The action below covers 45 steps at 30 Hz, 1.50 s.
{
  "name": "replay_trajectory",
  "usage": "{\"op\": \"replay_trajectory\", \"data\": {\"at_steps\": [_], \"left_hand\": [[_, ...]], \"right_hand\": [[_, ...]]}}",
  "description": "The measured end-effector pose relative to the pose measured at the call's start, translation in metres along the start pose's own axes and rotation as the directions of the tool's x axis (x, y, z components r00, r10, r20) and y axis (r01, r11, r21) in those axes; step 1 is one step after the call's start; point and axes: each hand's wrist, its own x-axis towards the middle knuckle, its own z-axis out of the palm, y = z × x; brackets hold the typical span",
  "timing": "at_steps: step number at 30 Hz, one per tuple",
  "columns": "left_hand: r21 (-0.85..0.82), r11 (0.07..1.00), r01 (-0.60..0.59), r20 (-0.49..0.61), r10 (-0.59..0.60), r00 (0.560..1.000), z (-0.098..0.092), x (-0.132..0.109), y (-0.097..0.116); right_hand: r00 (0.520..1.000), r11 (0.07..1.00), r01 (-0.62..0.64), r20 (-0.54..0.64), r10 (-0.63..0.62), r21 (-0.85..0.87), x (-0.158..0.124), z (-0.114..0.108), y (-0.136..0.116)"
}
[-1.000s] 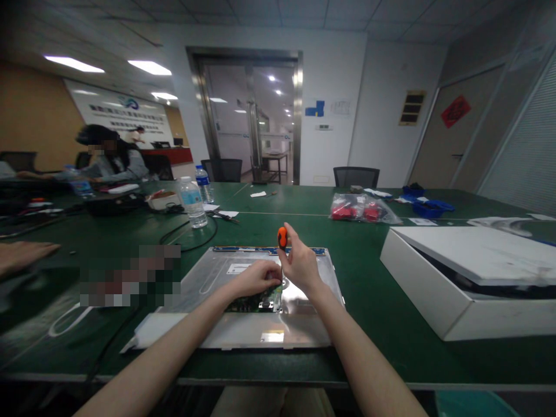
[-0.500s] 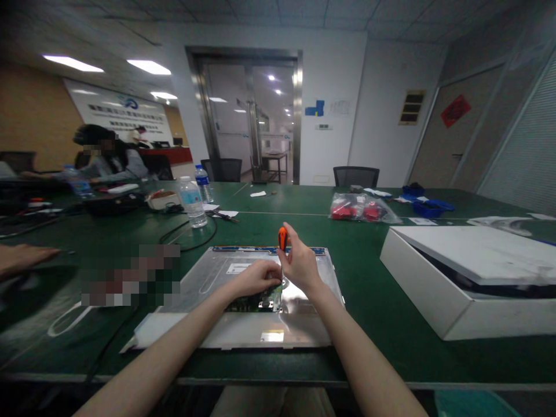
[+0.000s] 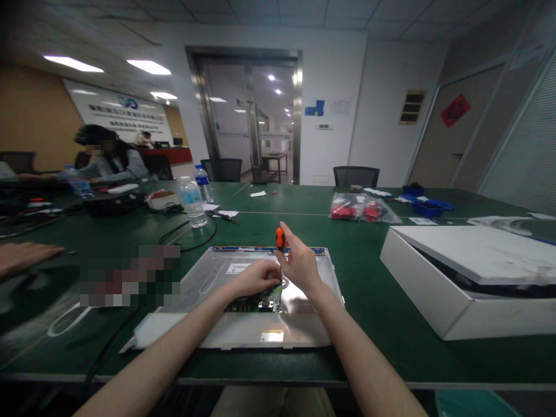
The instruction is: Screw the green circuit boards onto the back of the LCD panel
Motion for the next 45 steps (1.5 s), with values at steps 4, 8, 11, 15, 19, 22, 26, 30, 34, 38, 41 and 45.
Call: {"op": "replay_trajectory", "data": {"at_steps": [4, 8, 11, 15, 19, 22, 26, 30, 34, 38, 41, 45], "left_hand": [[0.002, 1.0, -0.005, -0.001, 0.005, 1.0, 0.0002, 0.0003, -0.0006], [0.006, 1.0, -0.007, -0.004, 0.008, 1.0, 0.0006, 0.0002, -0.0008], [0.007, 1.0, -0.007, -0.006, 0.007, 1.0, 0.0011, 0.0001, -0.0014], [0.004, 1.0, -0.005, -0.003, 0.005, 1.0, 0.0017, 0.0002, -0.0025], [-0.003, 1.0, -0.007, -0.002, 0.007, 1.0, 0.0019, 0.0001, -0.0028], [-0.002, 1.0, -0.007, 0.0, 0.007, 1.0, 0.0013, -0.0001, -0.0022], [0.0, 1.0, -0.002, 0.002, 0.002, 1.0, 0.0003, -0.0002, -0.001], [0.003, 1.0, 0.005, -0.002, -0.005, 1.0, 0.0, 0.0002, -0.0006], [0.003, 1.0, 0.004, 0.0, -0.004, 1.0, 0.0003, 0.0005, -0.0007], [0.003, 1.0, -0.003, 0.004, 0.003, 1.0, -0.0002, 0.0003, -0.0004], [0.004, 1.0, -0.007, 0.001, 0.007, 1.0, -0.0009, 0.0001, -0.0001], [0.003, 1.0, -0.01, -0.004, 0.01, 1.0, -0.0003, 0.0005, -0.0008]], "right_hand": [[0.999, 0.999, -0.04, 0.016, 0.04, 0.014, -0.0018, -0.0001, -0.0013], [1.0, 1.0, -0.019, 0.013, 0.019, 0.016, -0.0013, -0.0003, 0.0005], [1.0, 1.0, 0.011, 0.006, -0.011, 0.004, 0.0001, -0.0011, 0.0007], [0.999, 0.999, 0.035, 0.019, -0.035, -0.002, 0.0004, -0.0014, -0.0008], [1.0, 1.0, -0.001, 0.006, 0.001, -0.003, -0.001, -0.0007, -0.0021], [1.0, 1.0, -0.013, 0.004, 0.013, 0.004, -0.0012, -0.0005, -0.0018], [1.0, 1.0, 0.011, 0.002, -0.011, 0.006, 0.0005, -0.001, 0.0002], [0.999, 0.999, 0.041, -0.002, -0.041, -0.018, 0.0015, -0.0014, 0.0005], [1.0, 1.0, -0.013, -0.004, 0.013, -0.003, -0.0005, -0.0003, -0.0007], [0.999, 0.999, -0.049, 0.0, 0.049, 0.004, -0.0019, 0.0011, 0.0012], [1.0, 1.0, -0.026, -0.007, 0.026, 0.015, -0.0009, 0.0008, 0.003], [1.0, 1.0, -0.005, -0.012, 0.006, 0.02, 0.0007, -0.0001, 0.0015]]}}
